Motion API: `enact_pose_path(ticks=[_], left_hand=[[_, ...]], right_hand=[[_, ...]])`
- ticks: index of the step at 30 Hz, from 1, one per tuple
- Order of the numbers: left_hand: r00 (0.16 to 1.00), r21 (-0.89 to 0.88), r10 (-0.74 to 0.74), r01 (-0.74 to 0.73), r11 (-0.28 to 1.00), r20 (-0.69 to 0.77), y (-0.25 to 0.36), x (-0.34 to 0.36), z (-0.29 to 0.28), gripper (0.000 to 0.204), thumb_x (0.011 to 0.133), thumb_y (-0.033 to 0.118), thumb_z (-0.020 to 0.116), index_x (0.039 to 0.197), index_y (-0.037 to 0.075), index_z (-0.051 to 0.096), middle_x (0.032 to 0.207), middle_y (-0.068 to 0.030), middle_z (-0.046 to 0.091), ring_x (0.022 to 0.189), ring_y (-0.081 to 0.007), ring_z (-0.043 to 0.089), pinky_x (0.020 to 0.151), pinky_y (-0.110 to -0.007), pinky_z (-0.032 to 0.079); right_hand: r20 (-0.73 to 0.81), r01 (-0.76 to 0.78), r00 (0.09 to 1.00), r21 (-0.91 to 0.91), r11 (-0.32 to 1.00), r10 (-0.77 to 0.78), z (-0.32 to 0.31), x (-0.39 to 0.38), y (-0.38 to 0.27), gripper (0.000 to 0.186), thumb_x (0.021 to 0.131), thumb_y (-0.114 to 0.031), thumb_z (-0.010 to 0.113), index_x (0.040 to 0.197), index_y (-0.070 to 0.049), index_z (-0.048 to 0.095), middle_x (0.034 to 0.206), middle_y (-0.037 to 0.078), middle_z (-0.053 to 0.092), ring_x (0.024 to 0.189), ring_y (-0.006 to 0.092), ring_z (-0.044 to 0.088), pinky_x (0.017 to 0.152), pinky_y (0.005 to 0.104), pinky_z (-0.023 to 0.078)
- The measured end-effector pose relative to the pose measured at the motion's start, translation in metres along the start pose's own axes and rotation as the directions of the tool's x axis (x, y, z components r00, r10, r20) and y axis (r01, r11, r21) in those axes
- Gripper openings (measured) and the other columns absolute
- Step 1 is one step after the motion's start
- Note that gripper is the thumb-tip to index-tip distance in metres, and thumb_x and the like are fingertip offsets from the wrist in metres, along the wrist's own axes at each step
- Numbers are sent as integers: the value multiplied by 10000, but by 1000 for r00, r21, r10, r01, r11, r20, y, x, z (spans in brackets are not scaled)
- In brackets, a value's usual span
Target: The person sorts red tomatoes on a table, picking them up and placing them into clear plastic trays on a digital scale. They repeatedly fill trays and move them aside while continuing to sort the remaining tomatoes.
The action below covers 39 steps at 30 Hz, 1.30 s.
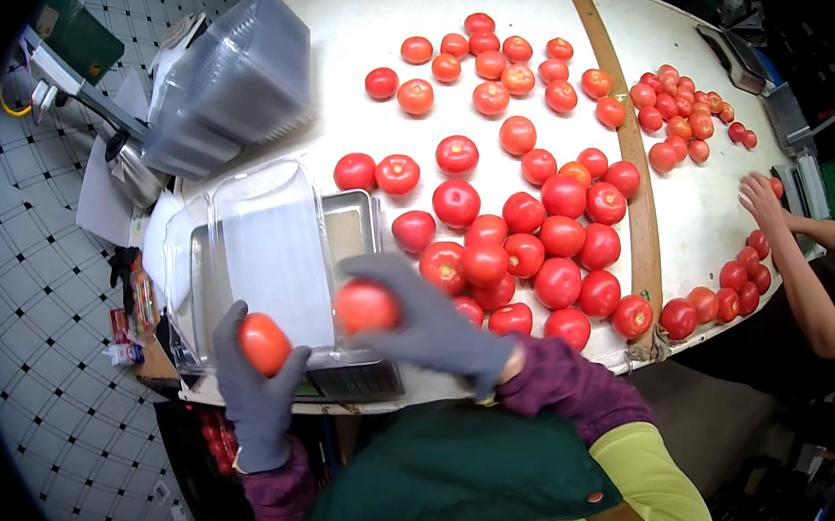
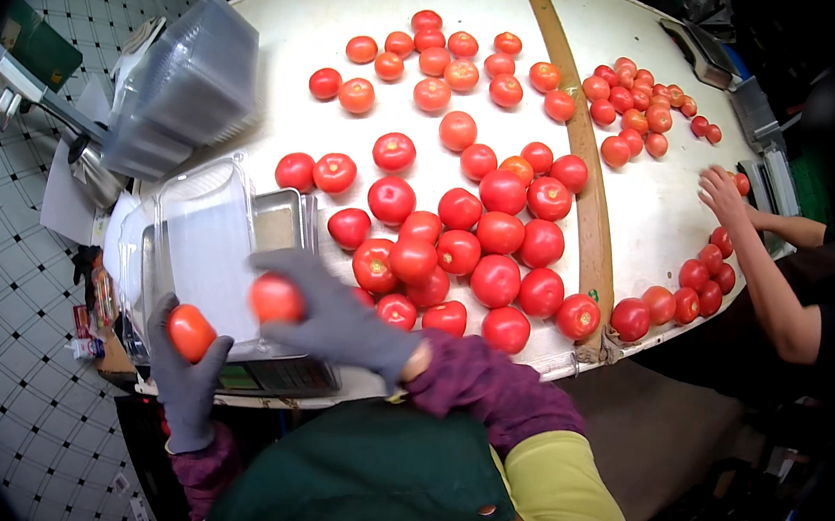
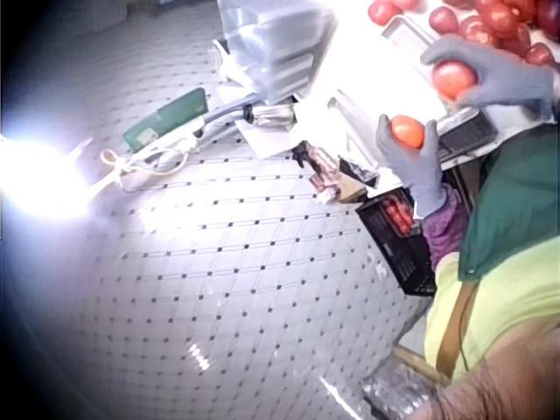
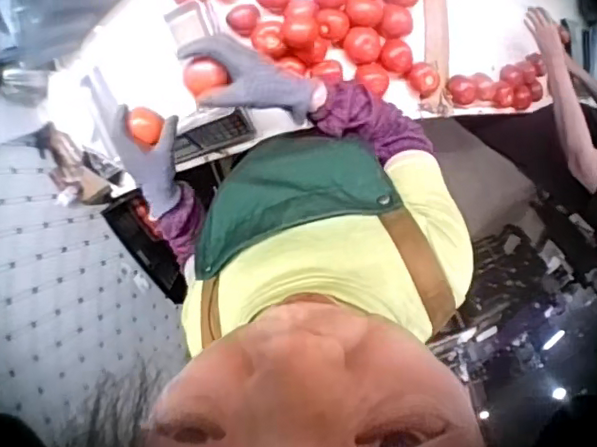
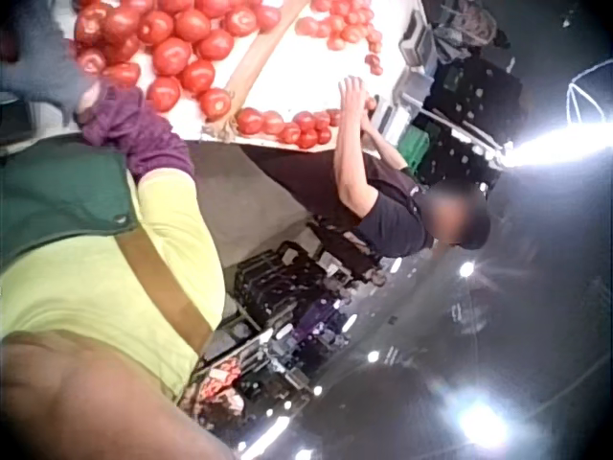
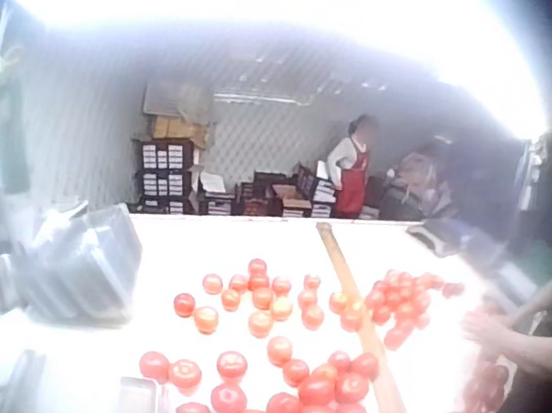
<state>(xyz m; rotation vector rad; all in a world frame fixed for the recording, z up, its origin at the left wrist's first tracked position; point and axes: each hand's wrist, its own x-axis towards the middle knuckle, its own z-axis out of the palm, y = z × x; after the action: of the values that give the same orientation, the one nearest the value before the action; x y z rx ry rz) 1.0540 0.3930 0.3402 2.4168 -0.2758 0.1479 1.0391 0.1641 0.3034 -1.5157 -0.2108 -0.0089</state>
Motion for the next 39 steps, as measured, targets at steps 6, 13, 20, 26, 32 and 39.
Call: enact_pose_path(ticks=[6, 13, 20, 26, 32, 39], left_hand=[[948, 462, 83, -224, 858, 306, -49, 13, -6, 691, 701, 264, 752, 1321, 97, 495, 1276, -180, 501, 1111, -391, 505, 932, -468, 415], [919, 332, 139, -271, 904, 369, -42, 22, -10, 501, 759, 182, 702, 1228, 62, 577, 1218, -170, 559, 1093, -365, 521, 917, -457, 418], [794, 15, 396, -453, 891, 462, 68, 79, 43, 487, 780, 214, 713, 1222, 64, 574, 1189, -161, 580, 1061, -348, 556, 901, -428, 449], [689, -89, 441, -483, 871, 575, 132, 162, 159, 507, 822, 274, 680, 1271, 91, 532, 1218, -151, 567, 1084, -334, 563, 910, -421, 458], [776, 147, 271, -421, 895, 569, 139, 249, 296, 599, 825, 315, 659, 1341, 88, 457, 1260, -181, 525, 1110, -364, 543, 923, -438, 449], [878, 94, 275, -336, 937, 392, 121, 290, 405, 701, 726, 315, 740, 1310, 48, 457, 1285, -225, 491, 1126, -379, 539, 927, -440, 463]], right_hand=[[448, 513, 853, -627, 586, -267, 62, 35, 20, 373, 738, -196, 685, 1026, -17, 527, 1120, 162, 515, 1000, 328, 551, 842, 386, 480], [342, 475, 880, -621, 624, -330, 16, 20, 25, 248, 797, -189, 633, 977, -42, 546, 1000, 119, 555, 883, 293, 574, 755, 393, 480], [-54, 53, 990, -706, 706, -129, -146, -15, 30, 292, 872, -209, 610, 1138, -89, 590, 981, 110, 624, 886, 300, 603, 770, 408, 494], [-183, -95, 979, -803, 589, -91, -267, 21, 69, 415, 825, -239, 638, 1186, -65, 533, 1067, 161, 595, 936, 355, 596, 812, 450, 488], [-239, -132, 933, -922, 364, -268, -349, 130, 117, 415, 722, -159, 709, 1068, -32, 517, 999, 174, 579, 881, 340, 604, 734, 437, 507], [-347, -321, 926, -931, 174, -148, -364, 195, 163, 433, 711, -163, 708, 1087, -94, 507, 1008, 172, 554, 907, 337, 589, 721, 436, 505]])
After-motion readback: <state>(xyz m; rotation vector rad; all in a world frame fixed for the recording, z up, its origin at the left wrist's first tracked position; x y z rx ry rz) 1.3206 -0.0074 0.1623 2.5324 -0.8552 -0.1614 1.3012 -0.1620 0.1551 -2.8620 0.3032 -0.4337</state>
